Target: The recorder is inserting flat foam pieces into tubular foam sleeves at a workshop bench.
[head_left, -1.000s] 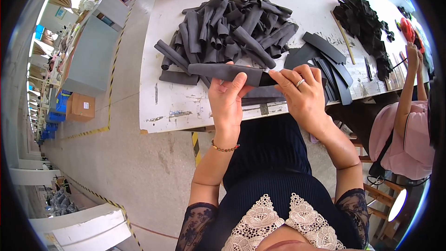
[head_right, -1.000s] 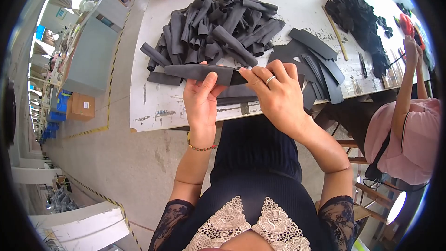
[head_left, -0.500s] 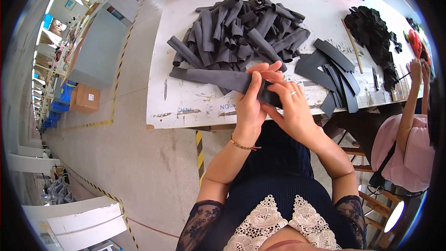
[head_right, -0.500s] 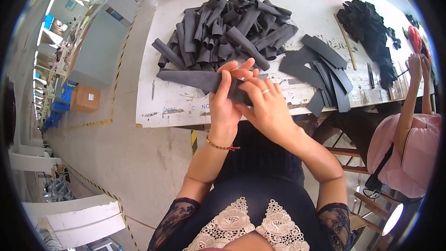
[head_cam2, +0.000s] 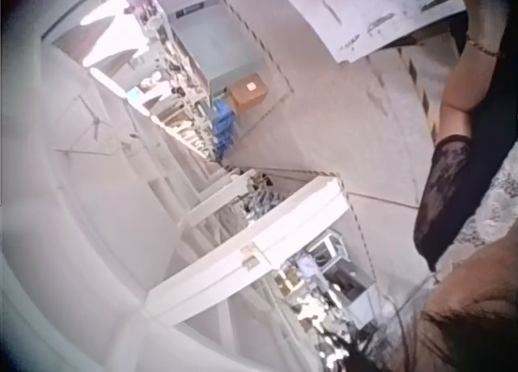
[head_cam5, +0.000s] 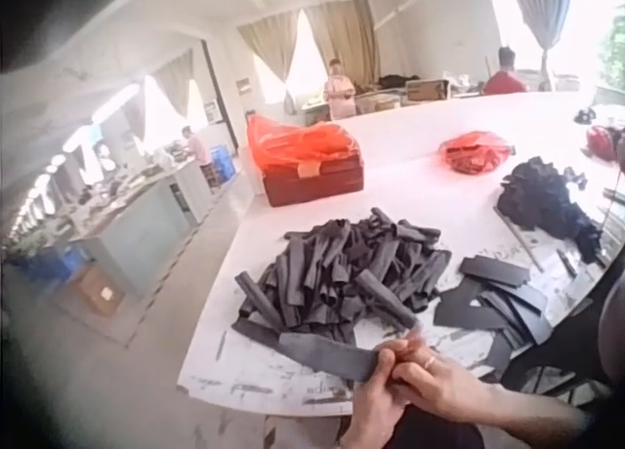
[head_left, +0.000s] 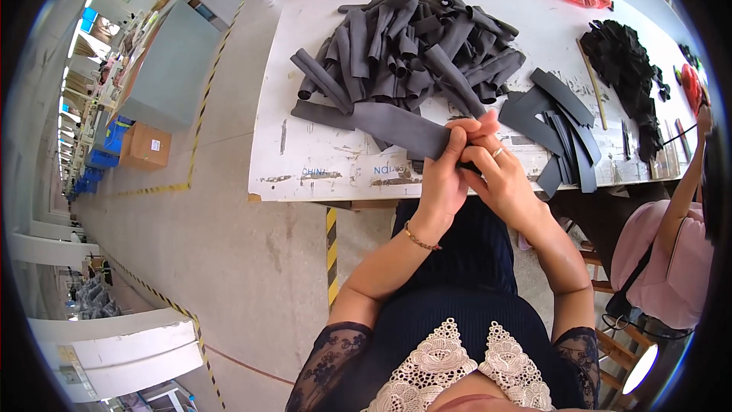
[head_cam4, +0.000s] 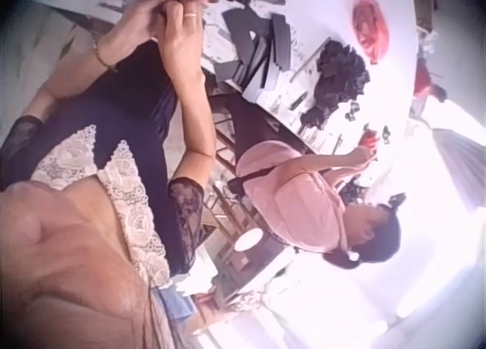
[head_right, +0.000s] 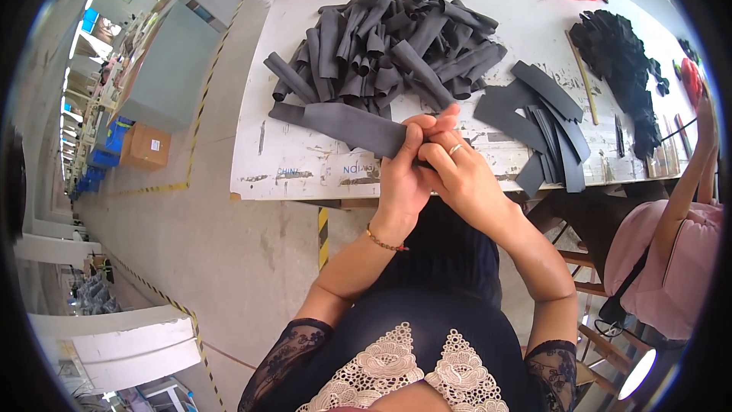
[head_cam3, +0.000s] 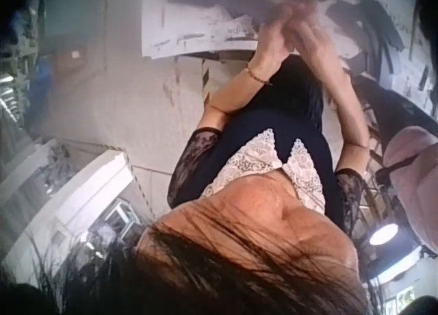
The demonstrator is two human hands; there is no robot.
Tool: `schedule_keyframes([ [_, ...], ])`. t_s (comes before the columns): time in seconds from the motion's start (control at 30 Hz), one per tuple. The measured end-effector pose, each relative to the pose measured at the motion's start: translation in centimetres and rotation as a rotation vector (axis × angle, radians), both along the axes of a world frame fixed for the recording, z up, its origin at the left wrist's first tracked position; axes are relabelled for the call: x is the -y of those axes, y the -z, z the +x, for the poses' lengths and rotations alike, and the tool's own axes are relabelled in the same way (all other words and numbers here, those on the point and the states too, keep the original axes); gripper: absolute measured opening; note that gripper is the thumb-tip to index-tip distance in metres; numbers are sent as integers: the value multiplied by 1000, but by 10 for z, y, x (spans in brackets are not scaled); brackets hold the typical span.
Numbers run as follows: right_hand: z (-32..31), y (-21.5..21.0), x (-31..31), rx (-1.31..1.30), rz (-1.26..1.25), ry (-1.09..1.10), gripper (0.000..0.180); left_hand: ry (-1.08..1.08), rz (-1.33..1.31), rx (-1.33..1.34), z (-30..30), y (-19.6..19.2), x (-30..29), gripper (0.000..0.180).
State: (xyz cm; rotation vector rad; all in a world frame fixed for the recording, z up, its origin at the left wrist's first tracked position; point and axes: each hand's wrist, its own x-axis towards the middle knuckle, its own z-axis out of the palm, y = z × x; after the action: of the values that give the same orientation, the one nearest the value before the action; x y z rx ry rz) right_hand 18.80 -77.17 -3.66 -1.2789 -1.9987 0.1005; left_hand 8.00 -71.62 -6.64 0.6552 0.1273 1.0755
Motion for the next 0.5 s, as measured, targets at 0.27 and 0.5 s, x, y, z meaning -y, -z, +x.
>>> schedule_keyframes([
  [0.27, 10, 4, 4, 23, 18, 26, 30, -23, -64, -45, -10, 16, -15, 31],
  [0.5, 21, -1, -3, 46, 89, -43, 22, -163, -67, 39, -6, -3, -11, 35],
])
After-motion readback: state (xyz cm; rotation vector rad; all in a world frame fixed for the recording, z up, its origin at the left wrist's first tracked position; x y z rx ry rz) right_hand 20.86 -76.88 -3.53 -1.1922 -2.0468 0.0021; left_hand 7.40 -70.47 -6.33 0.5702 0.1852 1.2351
